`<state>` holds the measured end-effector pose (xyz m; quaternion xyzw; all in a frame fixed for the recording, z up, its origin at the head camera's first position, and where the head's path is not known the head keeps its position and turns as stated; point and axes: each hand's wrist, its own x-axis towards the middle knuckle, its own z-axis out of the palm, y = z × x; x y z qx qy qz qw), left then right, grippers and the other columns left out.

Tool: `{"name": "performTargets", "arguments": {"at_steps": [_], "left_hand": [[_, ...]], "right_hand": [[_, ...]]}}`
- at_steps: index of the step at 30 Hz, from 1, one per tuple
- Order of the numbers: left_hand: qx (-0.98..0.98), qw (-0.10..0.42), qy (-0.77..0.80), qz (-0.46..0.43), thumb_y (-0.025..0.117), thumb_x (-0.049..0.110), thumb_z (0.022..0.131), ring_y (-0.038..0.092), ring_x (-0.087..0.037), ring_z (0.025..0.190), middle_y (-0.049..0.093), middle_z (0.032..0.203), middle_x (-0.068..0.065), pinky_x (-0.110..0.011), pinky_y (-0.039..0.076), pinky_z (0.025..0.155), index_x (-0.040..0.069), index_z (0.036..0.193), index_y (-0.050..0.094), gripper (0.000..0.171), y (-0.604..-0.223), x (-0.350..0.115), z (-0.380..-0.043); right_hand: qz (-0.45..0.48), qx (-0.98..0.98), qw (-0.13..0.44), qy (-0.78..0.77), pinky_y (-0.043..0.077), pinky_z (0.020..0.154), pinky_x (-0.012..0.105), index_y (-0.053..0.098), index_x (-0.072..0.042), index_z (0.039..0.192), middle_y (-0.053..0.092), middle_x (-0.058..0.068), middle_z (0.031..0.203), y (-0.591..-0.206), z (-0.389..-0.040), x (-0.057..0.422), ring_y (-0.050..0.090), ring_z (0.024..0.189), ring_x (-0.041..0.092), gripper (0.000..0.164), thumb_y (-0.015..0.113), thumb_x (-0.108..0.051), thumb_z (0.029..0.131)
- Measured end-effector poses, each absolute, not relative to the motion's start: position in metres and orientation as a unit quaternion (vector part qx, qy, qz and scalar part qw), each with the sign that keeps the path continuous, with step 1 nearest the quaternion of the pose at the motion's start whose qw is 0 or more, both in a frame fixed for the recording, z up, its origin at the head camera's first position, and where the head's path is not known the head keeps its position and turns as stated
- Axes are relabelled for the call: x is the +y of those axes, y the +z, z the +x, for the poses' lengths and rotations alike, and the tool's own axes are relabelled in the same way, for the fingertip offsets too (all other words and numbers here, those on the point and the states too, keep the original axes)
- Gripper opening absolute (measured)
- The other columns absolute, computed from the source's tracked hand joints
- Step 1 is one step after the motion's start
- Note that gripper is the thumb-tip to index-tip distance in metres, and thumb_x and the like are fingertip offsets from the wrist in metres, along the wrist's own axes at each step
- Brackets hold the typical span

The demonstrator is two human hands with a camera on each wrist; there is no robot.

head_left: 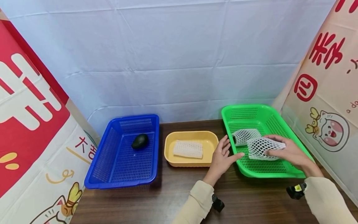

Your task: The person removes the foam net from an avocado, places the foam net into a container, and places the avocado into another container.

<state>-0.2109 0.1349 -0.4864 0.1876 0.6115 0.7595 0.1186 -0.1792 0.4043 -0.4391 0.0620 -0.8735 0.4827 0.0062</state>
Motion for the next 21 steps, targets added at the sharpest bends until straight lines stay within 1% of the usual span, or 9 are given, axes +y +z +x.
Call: {"name": "performTargets", "arguments": {"at_steps": [3, 8, 10, 16, 21], "left_hand": [[0.585, 0.136, 0.781, 0.173, 0.075, 0.022, 0.087, 0.042, -0.023, 0.133, 0.043, 0.142, -0.001, -0.027, 0.04, 0.1, 0.03, 0.145, 0.039, 0.069, -0.484, 0.131, -0.215], [0.56, 0.164, 0.795, 0.165, 0.071, 0.019, 0.09, 0.048, -0.028, 0.127, 0.046, 0.136, -0.006, -0.031, 0.048, 0.092, 0.025, 0.144, 0.043, 0.061, -0.482, 0.126, -0.218], [0.554, 0.171, 0.798, 0.164, 0.071, 0.017, 0.09, 0.05, -0.028, 0.125, 0.047, 0.136, -0.01, -0.031, 0.048, 0.093, 0.023, 0.144, 0.043, 0.061, -0.482, 0.125, -0.218], [0.509, 0.204, 0.822, 0.157, 0.068, 0.012, 0.091, 0.057, -0.024, 0.117, 0.048, 0.135, -0.013, -0.035, 0.048, 0.092, 0.018, 0.143, 0.045, 0.057, -0.482, 0.124, -0.217], [0.47, 0.237, 0.836, 0.159, 0.068, 0.015, 0.092, 0.06, -0.025, 0.108, 0.049, 0.132, -0.01, -0.039, 0.051, 0.088, 0.018, 0.141, 0.047, 0.054, -0.479, 0.122, -0.217]], "right_hand": [[0.079, -0.87, 0.018, 0.487, 0.053, 0.063, 0.033, 0.052, -0.001, 0.132, 0.061, 0.005, 0.106, -0.432, -0.179, 0.399, 0.058, 0.084, 0.017, 0.052, 0.073, -0.005, 0.085], [0.105, -0.861, 0.025, 0.497, 0.054, 0.062, 0.034, 0.052, -0.002, 0.132, 0.061, 0.005, 0.105, -0.419, -0.176, 0.385, 0.059, 0.082, 0.02, 0.053, 0.073, -0.002, 0.084], [0.115, -0.857, 0.024, 0.502, 0.054, 0.062, 0.034, 0.052, -0.002, 0.133, 0.061, 0.004, 0.107, -0.415, -0.175, 0.378, 0.059, 0.083, 0.02, 0.053, 0.073, -0.002, 0.084], [0.135, -0.839, 0.015, 0.527, 0.055, 0.062, 0.036, 0.051, 0.0, 0.133, 0.06, 0.003, 0.111, -0.412, -0.174, 0.362, 0.059, 0.084, 0.022, 0.053, 0.071, 0.001, 0.083], [0.145, -0.826, 0.014, 0.544, 0.055, 0.061, 0.038, 0.052, -0.001, 0.132, 0.058, 0.007, 0.11, -0.413, -0.174, 0.352, 0.058, 0.084, 0.023, 0.054, 0.071, 0.002, 0.082]]}}
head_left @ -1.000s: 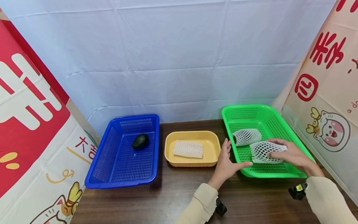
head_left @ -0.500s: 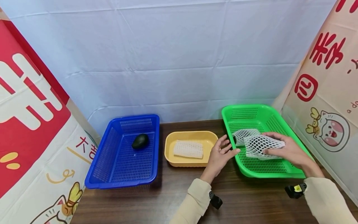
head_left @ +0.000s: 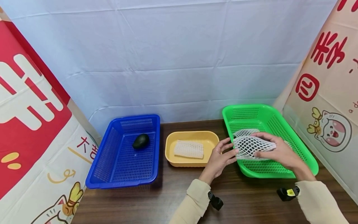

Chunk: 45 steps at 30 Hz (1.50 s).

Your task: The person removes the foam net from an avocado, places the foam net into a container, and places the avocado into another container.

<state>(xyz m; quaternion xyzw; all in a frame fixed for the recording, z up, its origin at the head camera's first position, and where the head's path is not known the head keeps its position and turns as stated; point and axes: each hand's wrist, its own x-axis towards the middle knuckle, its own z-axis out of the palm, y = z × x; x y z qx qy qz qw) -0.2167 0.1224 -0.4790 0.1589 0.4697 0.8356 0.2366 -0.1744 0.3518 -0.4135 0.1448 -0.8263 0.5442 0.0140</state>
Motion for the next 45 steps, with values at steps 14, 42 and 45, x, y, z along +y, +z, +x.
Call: {"name": "performTargets", "arguments": {"at_steps": [14, 42, 45], "left_hand": [[0.413, 0.295, 0.834, 0.214, 0.064, -0.005, 0.088, 0.063, -0.026, 0.097, 0.044, 0.134, -0.009, -0.045, 0.055, 0.074, 0.026, 0.142, 0.045, 0.065, -0.469, 0.115, -0.217], [0.479, 0.233, 0.81, 0.245, 0.065, -0.021, 0.079, 0.062, -0.021, 0.097, 0.054, 0.123, -0.007, -0.038, 0.055, 0.076, 0.017, 0.134, 0.055, 0.068, -0.464, 0.086, -0.222], [0.494, 0.227, 0.803, 0.245, 0.067, -0.017, 0.08, 0.062, -0.02, 0.097, 0.054, 0.124, -0.006, -0.037, 0.055, 0.076, 0.019, 0.134, 0.056, 0.066, -0.465, 0.081, -0.222]], "right_hand": [[0.2, -0.763, 0.019, 0.614, 0.056, 0.067, 0.034, 0.049, 0.004, 0.135, 0.055, 0.006, 0.12, -0.427, -0.178, 0.327, 0.058, 0.093, 0.021, 0.057, 0.064, 0.016, 0.082], [0.209, -0.74, 0.007, 0.639, 0.054, 0.074, 0.031, 0.046, 0.005, 0.137, 0.054, 0.003, 0.127, -0.436, -0.183, 0.292, 0.058, 0.098, 0.019, 0.059, 0.066, 0.014, 0.083], [0.21, -0.741, 0.004, 0.638, 0.054, 0.075, 0.031, 0.046, 0.005, 0.137, 0.053, 0.004, 0.127, -0.436, -0.184, 0.288, 0.058, 0.099, 0.02, 0.058, 0.066, 0.014, 0.083]]}}
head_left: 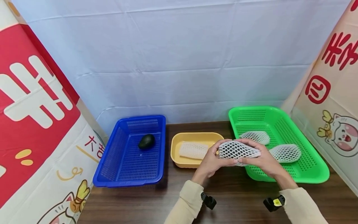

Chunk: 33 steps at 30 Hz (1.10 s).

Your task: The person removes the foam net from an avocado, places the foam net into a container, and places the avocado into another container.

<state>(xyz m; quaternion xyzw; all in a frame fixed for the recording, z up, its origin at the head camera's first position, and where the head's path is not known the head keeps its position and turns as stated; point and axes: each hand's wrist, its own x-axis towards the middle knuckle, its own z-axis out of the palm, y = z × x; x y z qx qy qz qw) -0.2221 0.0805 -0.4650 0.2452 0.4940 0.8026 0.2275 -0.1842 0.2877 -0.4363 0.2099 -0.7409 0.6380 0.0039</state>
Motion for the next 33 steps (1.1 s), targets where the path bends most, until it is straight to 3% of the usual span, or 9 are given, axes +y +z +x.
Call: {"name": "performTargets", "arguments": {"at_steps": [13, 27, 33], "left_hand": [[0.551, 0.19, 0.775, 0.244, 0.071, -0.013, 0.08, 0.062, -0.017, 0.097, 0.054, 0.125, -0.003, -0.031, 0.055, 0.075, 0.02, 0.135, 0.056, 0.066, -0.467, 0.059, -0.22], [0.599, 0.133, 0.742, 0.27, 0.075, -0.007, 0.079, 0.056, -0.014, 0.103, 0.056, 0.126, 0.001, -0.028, 0.051, 0.081, 0.014, 0.137, 0.054, 0.065, -0.466, 0.035, -0.217], [0.592, 0.136, 0.741, 0.285, 0.075, -0.008, 0.079, 0.056, -0.018, 0.104, 0.053, 0.128, -0.004, -0.03, 0.052, 0.082, 0.012, 0.138, 0.052, 0.067, -0.471, 0.025, -0.216]], "right_hand": [[0.228, -0.717, -0.031, 0.657, 0.055, 0.076, 0.035, 0.046, 0.002, 0.139, 0.051, 0.016, 0.13, -0.442, -0.19, 0.27, 0.057, 0.103, 0.024, 0.061, 0.069, 0.011, 0.083], [0.25, -0.699, -0.044, 0.668, 0.056, 0.068, 0.04, 0.044, 0.004, 0.139, 0.055, 0.019, 0.119, -0.443, -0.189, 0.256, 0.059, 0.096, 0.026, 0.062, 0.067, 0.013, 0.082], [0.266, -0.683, -0.039, 0.68, 0.056, 0.071, 0.039, 0.043, 0.007, 0.139, 0.055, 0.014, 0.125, -0.449, -0.188, 0.249, 0.058, 0.1, 0.024, 0.064, 0.067, 0.015, 0.08]]}}
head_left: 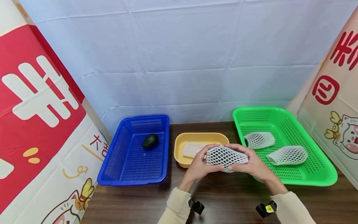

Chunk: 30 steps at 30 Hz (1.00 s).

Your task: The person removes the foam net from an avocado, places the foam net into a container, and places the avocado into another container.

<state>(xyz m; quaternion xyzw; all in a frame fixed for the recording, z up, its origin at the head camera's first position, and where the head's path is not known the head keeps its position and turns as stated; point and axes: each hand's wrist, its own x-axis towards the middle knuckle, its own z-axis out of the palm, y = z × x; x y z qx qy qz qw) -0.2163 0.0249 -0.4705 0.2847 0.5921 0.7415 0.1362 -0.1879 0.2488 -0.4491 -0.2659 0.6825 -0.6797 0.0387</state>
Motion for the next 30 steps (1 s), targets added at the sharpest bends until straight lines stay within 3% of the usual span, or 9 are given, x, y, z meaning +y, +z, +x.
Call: {"name": "performTargets", "arguments": {"at_steps": [9, 14, 21, 30], "left_hand": [[0.59, 0.137, 0.755, 0.251, 0.075, -0.008, 0.078, 0.058, -0.02, 0.103, 0.054, 0.126, -0.006, -0.032, 0.053, 0.08, 0.019, 0.138, 0.053, 0.069, -0.47, 0.007, -0.211], [0.608, 0.13, 0.739, 0.259, 0.075, -0.008, 0.078, 0.057, -0.018, 0.104, 0.054, 0.127, -0.005, -0.032, 0.052, 0.082, 0.017, 0.138, 0.053, 0.069, -0.469, -0.003, -0.208], [0.611, 0.12, 0.737, 0.265, 0.077, -0.01, 0.075, 0.057, -0.02, 0.106, 0.053, 0.128, -0.007, -0.034, 0.053, 0.082, 0.006, 0.139, 0.05, 0.071, -0.47, -0.015, -0.197], [0.575, 0.115, 0.771, 0.249, 0.078, -0.01, 0.074, 0.056, -0.027, 0.109, 0.053, 0.127, -0.015, -0.036, 0.052, 0.085, 0.007, 0.138, 0.05, 0.072, -0.474, -0.031, -0.188]], "right_hand": [[-0.286, 0.631, 0.041, -0.72, 0.054, 0.081, 0.035, 0.041, 0.011, 0.137, 0.052, 0.013, 0.13, -0.457, -0.184, 0.241, 0.06, 0.107, 0.022, 0.064, 0.065, 0.021, 0.079], [-0.295, 0.618, 0.039, -0.728, 0.053, 0.082, 0.034, 0.041, 0.014, 0.135, 0.052, 0.013, 0.131, -0.46, -0.181, 0.235, 0.06, 0.107, 0.022, 0.062, 0.065, 0.022, 0.079], [-0.303, 0.604, 0.048, -0.736, 0.053, 0.083, 0.036, 0.044, 0.013, 0.133, 0.053, 0.013, 0.132, -0.465, -0.176, 0.226, 0.06, 0.108, 0.023, 0.06, 0.066, 0.022, 0.078], [-0.305, 0.602, 0.047, -0.737, 0.056, 0.076, 0.038, 0.045, 0.013, 0.133, 0.055, 0.013, 0.129, -0.467, -0.173, 0.217, 0.062, 0.104, 0.026, 0.059, 0.066, 0.021, 0.078]]}}
